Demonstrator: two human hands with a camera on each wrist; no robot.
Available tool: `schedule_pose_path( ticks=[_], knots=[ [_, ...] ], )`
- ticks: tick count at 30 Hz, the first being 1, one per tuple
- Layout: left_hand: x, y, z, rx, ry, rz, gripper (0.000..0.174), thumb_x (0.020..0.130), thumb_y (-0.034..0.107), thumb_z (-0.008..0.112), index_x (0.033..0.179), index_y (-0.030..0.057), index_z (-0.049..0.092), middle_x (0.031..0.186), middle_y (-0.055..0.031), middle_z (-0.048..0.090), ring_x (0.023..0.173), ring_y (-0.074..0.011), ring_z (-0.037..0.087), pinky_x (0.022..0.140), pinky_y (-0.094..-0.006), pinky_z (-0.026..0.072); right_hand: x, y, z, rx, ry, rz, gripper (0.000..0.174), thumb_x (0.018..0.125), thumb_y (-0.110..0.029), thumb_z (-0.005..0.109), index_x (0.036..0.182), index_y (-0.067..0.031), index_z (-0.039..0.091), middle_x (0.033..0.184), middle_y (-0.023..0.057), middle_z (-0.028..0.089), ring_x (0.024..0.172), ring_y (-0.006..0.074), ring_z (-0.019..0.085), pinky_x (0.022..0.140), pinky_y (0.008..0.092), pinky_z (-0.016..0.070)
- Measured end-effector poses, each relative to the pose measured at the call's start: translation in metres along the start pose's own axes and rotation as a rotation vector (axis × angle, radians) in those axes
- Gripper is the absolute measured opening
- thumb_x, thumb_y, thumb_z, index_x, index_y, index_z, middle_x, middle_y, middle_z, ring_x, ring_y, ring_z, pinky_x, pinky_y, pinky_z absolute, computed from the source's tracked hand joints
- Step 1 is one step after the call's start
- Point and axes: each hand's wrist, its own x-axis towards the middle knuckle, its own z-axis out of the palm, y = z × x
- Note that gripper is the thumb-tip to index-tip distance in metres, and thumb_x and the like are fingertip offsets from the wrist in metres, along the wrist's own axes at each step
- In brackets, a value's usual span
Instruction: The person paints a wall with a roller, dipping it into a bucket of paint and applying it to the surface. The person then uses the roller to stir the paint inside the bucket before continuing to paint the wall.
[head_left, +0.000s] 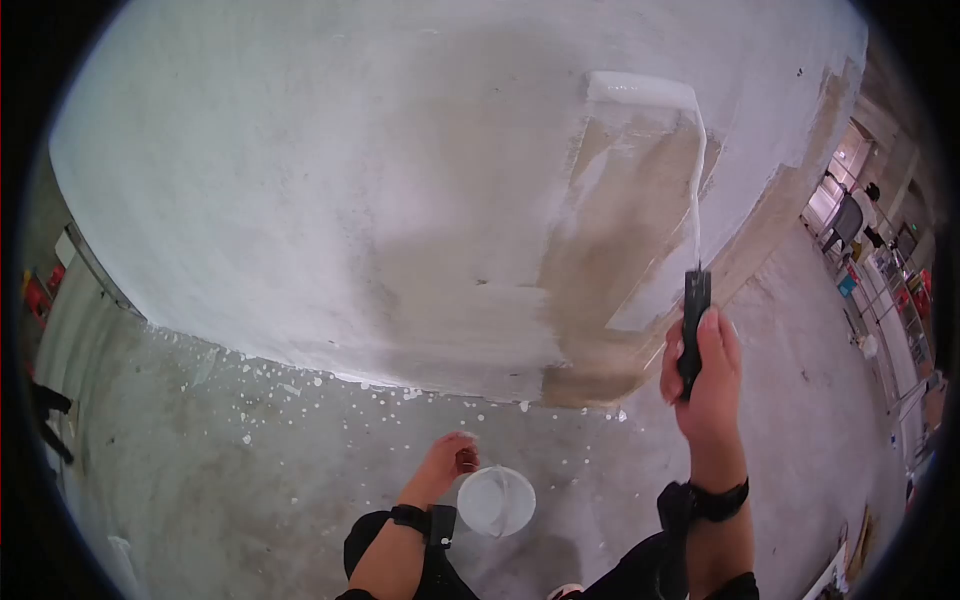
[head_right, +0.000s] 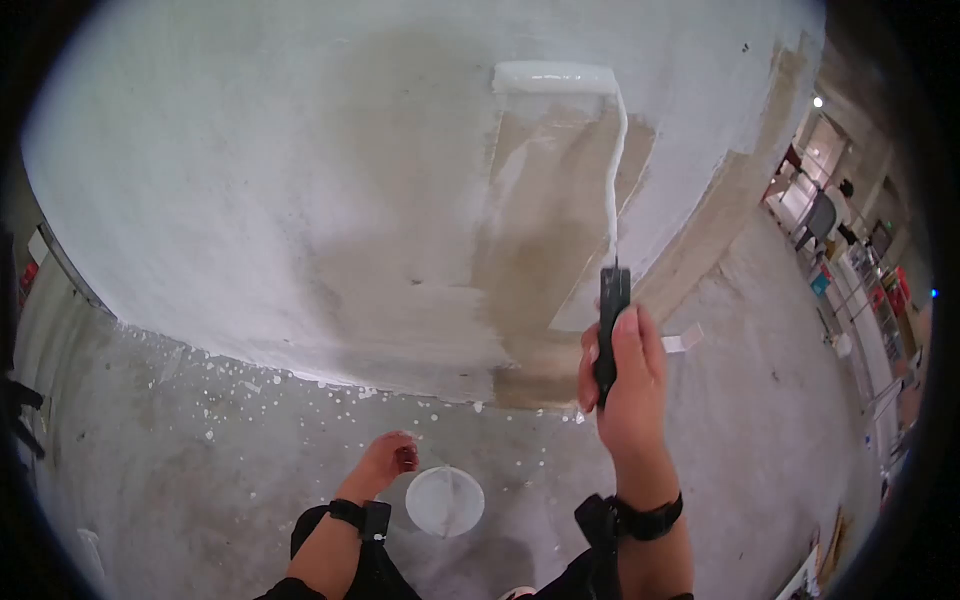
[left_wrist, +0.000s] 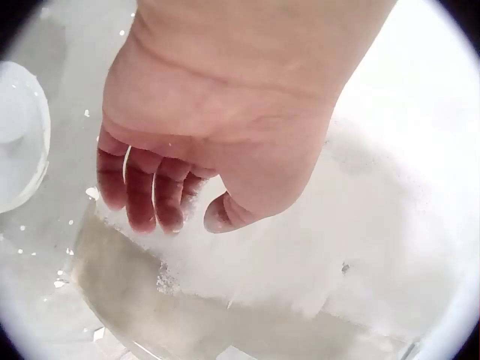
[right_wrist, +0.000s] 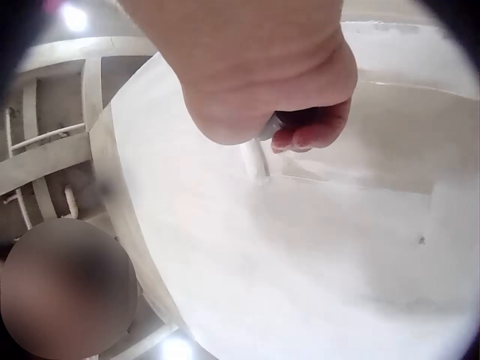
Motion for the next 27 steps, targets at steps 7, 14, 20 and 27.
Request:
schedule_pose_path(
  ticks=[7,14,20,27],
  knots=[
    [-0.009,0.015,-0.021,-0.002,0.138,0.049,0.008,0.09,0.016,0.058,0.085,0.0099,0.057,0.074,-0.0029,0.058,0.067,-0.0171,0.059,0.064,-0.0322,0.0481,0.01,-0.016,0.044,0.002,0.099,0.029,0.036,0.102,-0.04,0.043,0.107,-0.0055,0.055,0.069,-0.0009,0.047,0.042,0.0056,0.037,0.038,0.0229,0.0292],
    [-0.015,0.025,-0.019,0.012,0.117,0.105,0.011,0.089,0.018,0.059,0.083,0.0106,0.055,0.073,-0.0023,0.059,0.068,-0.0156,0.06,0.062,-0.0297,0.0479,-0.01,0.054,0.043,0.109,0.223,0.079,0.039,0.102,-0.041,0.042,0.098,-0.0043,0.054,0.063,0.0006,0.046,0.039,0.0076,0.038,0.035,0.0244,0.0295],
    [-0.016,0.025,-0.019,0.038,0.131,0.093,0.01,0.088,0.018,0.059,0.082,0.0113,0.056,0.074,-0.002,0.058,0.068,-0.0166,0.058,0.065,-0.0321,0.0466,-0.04,0.112,0.034,0.168,0.239,0.185,0.036,0.101,-0.041,0.045,0.099,-0.0054,0.051,0.063,0.0006,0.046,0.038,0.0086,0.038,0.034,0.0249,0.0295],
    [-0.013,0.025,-0.017,0.044,0.134,0.094,0.012,0.088,0.019,0.061,0.082,0.0108,0.055,0.074,-0.0023,0.059,0.068,-0.016,0.06,0.063,-0.0308,0.0478,-0.053,0.115,0.034,0.099,0.32,0.223,0.036,0.101,-0.04,0.047,0.096,-0.0047,0.054,0.061,0.0003,0.046,0.036,0.0081,0.036,0.033,0.0246,0.0285]
  ],
)
